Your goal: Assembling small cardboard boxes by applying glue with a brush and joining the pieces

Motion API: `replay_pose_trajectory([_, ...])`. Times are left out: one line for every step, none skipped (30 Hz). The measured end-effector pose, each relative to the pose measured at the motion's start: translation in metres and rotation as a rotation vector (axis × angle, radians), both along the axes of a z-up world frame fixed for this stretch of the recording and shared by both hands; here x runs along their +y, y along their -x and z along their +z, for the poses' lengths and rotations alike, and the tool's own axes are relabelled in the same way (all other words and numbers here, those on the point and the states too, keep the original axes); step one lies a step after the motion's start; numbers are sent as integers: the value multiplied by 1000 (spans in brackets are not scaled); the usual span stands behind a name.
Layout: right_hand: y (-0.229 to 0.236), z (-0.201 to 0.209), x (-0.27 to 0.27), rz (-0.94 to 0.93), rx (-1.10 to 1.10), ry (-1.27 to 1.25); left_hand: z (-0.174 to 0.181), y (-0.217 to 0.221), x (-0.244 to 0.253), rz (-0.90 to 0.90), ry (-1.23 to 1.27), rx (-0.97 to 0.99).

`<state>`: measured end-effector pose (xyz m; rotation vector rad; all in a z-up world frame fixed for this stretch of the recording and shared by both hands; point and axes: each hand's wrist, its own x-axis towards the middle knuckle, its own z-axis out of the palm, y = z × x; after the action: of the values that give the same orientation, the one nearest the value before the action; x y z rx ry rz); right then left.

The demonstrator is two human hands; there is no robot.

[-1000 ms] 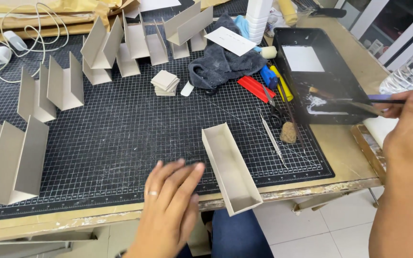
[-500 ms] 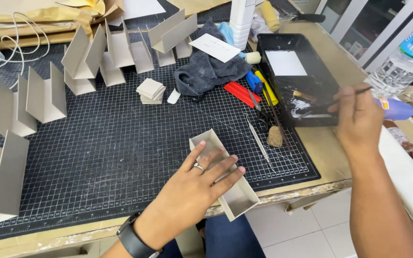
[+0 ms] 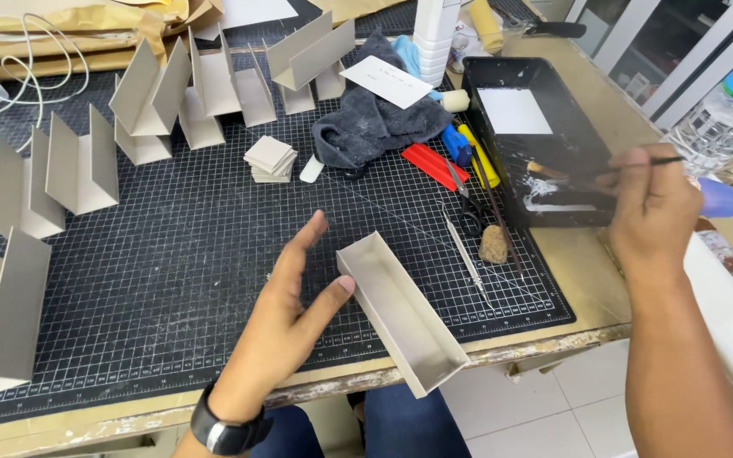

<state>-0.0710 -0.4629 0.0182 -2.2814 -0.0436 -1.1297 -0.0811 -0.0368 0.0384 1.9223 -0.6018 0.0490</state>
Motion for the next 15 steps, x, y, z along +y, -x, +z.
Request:
replay_pose_trajectory([2, 1, 2, -12, -36, 7, -7, -5, 1, -9, 73, 125])
replay_pose_trajectory([4, 1, 4, -23, -68, 14, -14, -10, 3, -17, 146, 252])
replay_pose_trajectory([6, -1, 1, -19, -65, 13, -19, -13, 4, -12, 146, 255])
replay_pose_trajectory([6, -3, -1, -41, -12, 64, -22, -16, 6, -48, 172, 261])
replay_pose_trajectory([5, -5, -4, -64, 40, 115, -26, -20, 8, -84, 199, 266])
replay_pose_trajectory([8, -7, -2, -58, 40, 113, -28, -21, 9, -77, 197, 266])
replay_pose_trajectory([11, -9, 0, -48, -18, 88, -31, -23, 10, -82, 182, 269])
replay_pose_trajectory([14, -11, 1, -39, -77, 63, -34, -25, 11, -87, 168, 272])
replay_pose_trajectory([12, -11, -1, -33, -78, 62, -32, -26, 10, -81, 168, 271])
replay_pose_trajectory([13, -12, -2, -59, -26, 91, -31, -26, 10, -67, 150, 267])
replay_pose_trajectory([13, -14, -4, -85, 26, 121, -30, -26, 9, -53, 132, 264])
replay_pose_trajectory([15, -17, 1, -83, 26, 120, -33, -26, 6, -52, 132, 264])
replay_pose_trajectory([18, -19, 7, 30, -103, -59, -36, -25, 4, -49, 138, 244])
replay_pose_trajectory([19, -22, 12, 148, -230, -241, -40, -24, 1, -43, 145, 222])
replay_pose_trajectory([24, -21, 26, 153, -231, -241, -38, -25, -2, -38, 147, 220])
